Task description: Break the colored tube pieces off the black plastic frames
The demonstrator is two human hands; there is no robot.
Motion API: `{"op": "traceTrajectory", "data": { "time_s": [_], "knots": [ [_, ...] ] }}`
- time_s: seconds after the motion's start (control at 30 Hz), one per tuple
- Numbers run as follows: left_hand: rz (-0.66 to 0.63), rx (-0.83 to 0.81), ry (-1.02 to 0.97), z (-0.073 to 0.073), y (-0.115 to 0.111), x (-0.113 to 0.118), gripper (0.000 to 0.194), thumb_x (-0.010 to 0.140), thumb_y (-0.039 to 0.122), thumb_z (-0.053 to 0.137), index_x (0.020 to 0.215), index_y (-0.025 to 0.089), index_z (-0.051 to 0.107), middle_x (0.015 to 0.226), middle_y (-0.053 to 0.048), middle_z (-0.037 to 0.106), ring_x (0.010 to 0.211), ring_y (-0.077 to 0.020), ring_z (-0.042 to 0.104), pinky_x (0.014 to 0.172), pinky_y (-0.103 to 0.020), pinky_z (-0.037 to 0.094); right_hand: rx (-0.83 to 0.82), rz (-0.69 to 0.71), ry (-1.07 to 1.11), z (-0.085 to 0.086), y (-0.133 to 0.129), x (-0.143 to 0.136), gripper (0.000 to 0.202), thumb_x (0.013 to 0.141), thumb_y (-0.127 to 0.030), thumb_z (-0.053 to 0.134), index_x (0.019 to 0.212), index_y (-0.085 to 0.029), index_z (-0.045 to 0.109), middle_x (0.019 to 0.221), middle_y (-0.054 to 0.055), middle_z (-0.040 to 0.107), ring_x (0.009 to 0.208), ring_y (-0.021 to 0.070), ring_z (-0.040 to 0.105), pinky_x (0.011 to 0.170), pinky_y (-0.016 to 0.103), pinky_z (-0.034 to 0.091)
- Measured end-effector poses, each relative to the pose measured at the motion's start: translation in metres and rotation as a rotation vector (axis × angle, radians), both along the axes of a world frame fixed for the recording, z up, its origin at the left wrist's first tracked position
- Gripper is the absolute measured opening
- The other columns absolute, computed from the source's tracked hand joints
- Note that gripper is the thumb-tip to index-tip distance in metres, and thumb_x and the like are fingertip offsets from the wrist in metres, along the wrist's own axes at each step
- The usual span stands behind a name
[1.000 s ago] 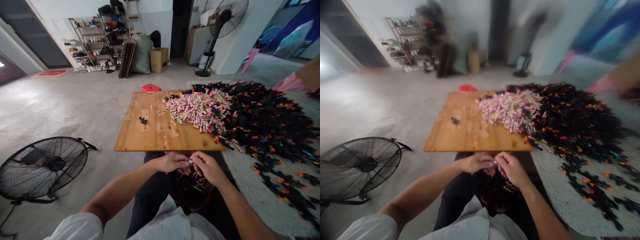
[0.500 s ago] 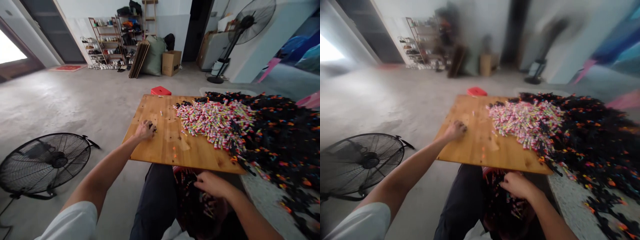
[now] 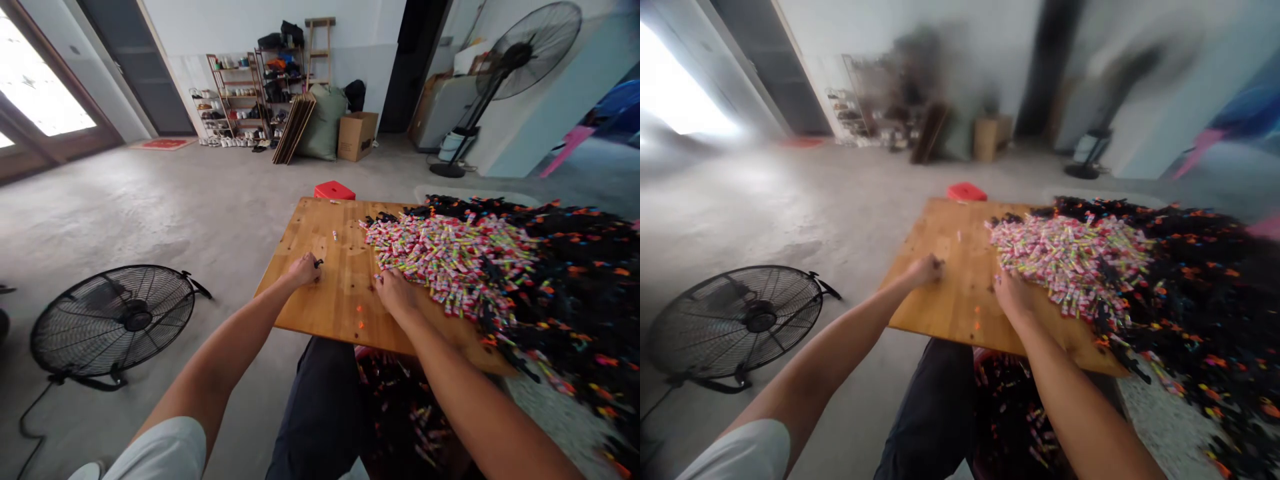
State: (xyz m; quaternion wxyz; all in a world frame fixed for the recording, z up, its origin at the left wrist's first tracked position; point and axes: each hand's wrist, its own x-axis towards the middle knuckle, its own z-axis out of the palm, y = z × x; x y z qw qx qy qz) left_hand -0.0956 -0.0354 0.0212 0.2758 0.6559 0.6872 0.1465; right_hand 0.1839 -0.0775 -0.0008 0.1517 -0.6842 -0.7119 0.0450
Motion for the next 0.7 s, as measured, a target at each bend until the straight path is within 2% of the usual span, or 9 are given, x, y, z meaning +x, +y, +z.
{"op": "traceTrajectory", "data": {
  "time_s": [0.07,0.13,0.2,0.3,0.37,0.43,0.53,0.6,0.7],
  "knots": [
    [-0.032,0.023,-0.058,-0.001,-0.018,0.008,0.036,0.083,0.026,0.073,0.117,0.016,0.065,0.104,-0.012,0.075,0.099,-0.0232,0.07,0.081,-0.028,0.053,-0.003,0.019,0.214,0.001,-0.014,-0.002,0.025,0.102,-0.032,0.051,0.102,-0.015,0.07,0.103,0.017,0.074,0.091,0.0261,0.069,0.077,0.033,0.049],
    [-0.1,0.038,-0.174,-0.002,-0.041,0.021,0.038,0.085,0.024,0.07,0.123,0.016,0.064,0.105,-0.01,0.075,0.093,-0.0193,0.07,0.078,-0.026,0.054,-0.071,0.045,0.513,0.005,-0.032,-0.004,0.028,0.101,-0.04,0.053,0.1,-0.017,0.07,0.09,0.011,0.075,0.075,0.0224,0.068,0.069,0.032,0.05],
    [-0.213,-0.007,-0.428,-0.001,-0.065,0.037,0.042,0.087,0.025,0.067,0.129,0.017,0.062,0.103,-0.008,0.074,0.085,-0.0163,0.07,0.072,-0.024,0.054,-0.138,0.079,0.775,0.013,-0.051,-0.005,0.034,0.098,-0.05,0.057,0.102,-0.019,0.071,0.083,0.007,0.074,0.062,0.0185,0.063,0.06,0.029,0.049],
    [-0.35,-0.167,-0.889,0.006,-0.097,0.06,0.045,0.087,0.031,0.067,0.129,0.017,0.058,0.106,-0.007,0.073,0.077,-0.0152,0.072,0.064,-0.023,0.054,-0.162,0.094,1.027,0.029,-0.08,-0.002,0.043,0.09,-0.057,0.064,0.108,-0.018,0.073,0.073,0.002,0.069,0.053,0.0145,0.055,0.049,0.026,0.042],
    [-0.39,-0.259,-1.023,0.014,-0.113,0.073,0.044,0.084,0.031,0.068,0.124,0.017,0.056,0.109,-0.008,0.072,0.076,-0.0161,0.074,0.063,-0.024,0.056,-0.188,0.082,1.155,0.041,-0.098,0.002,0.045,0.087,-0.057,0.068,0.108,-0.017,0.075,0.064,-0.002,0.062,0.05,0.0127,0.05,0.044,0.024,0.038],
    [-0.432,-0.305,-1.043,0.024,-0.123,0.084,0.043,0.081,0.027,0.068,0.121,0.017,0.055,0.1,-0.006,0.072,0.069,-0.0149,0.072,0.061,-0.024,0.055,-0.207,0.069,1.258,0.051,-0.112,0.008,0.045,0.084,-0.055,0.072,0.106,-0.016,0.075,0.059,-0.005,0.056,0.048,0.0115,0.047,0.043,0.023,0.036],
    [-0.469,-0.278,-0.987,0.037,-0.132,0.095,0.041,0.078,0.023,0.064,0.119,0.017,0.058,0.077,0.003,0.063,0.052,-0.0085,0.059,0.051,-0.019,0.046,-0.203,0.053,1.365,0.065,-0.128,0.017,0.042,0.081,-0.051,0.076,0.102,-0.015,0.076,0.057,-0.006,0.054,0.048,0.0104,0.045,0.042,0.022,0.037],
    [-0.484,-0.198,-0.912,0.044,-0.137,0.1,0.038,0.08,0.023,0.063,0.117,0.016,0.062,0.073,0.005,0.059,0.048,-0.0063,0.05,0.048,-0.018,0.039,-0.199,0.05,1.393,0.072,-0.137,0.023,0.039,0.08,-0.05,0.077,0.1,-0.016,0.076,0.058,-0.005,0.055,0.046,0.0098,0.045,0.041,0.022,0.036],
    [-0.537,0.022,-0.762,0.054,-0.145,0.107,0.028,0.088,0.028,0.064,0.112,0.014,0.069,0.08,0.0,0.064,0.06,-0.0088,0.053,0.055,-0.02,0.042,-0.209,0.057,1.39,0.081,-0.145,0.03,0.037,0.08,-0.048,0.077,0.098,-0.016,0.076,0.057,-0.006,0.055,0.044,0.0093,0.044,0.038,0.021,0.034]
  ]
}}
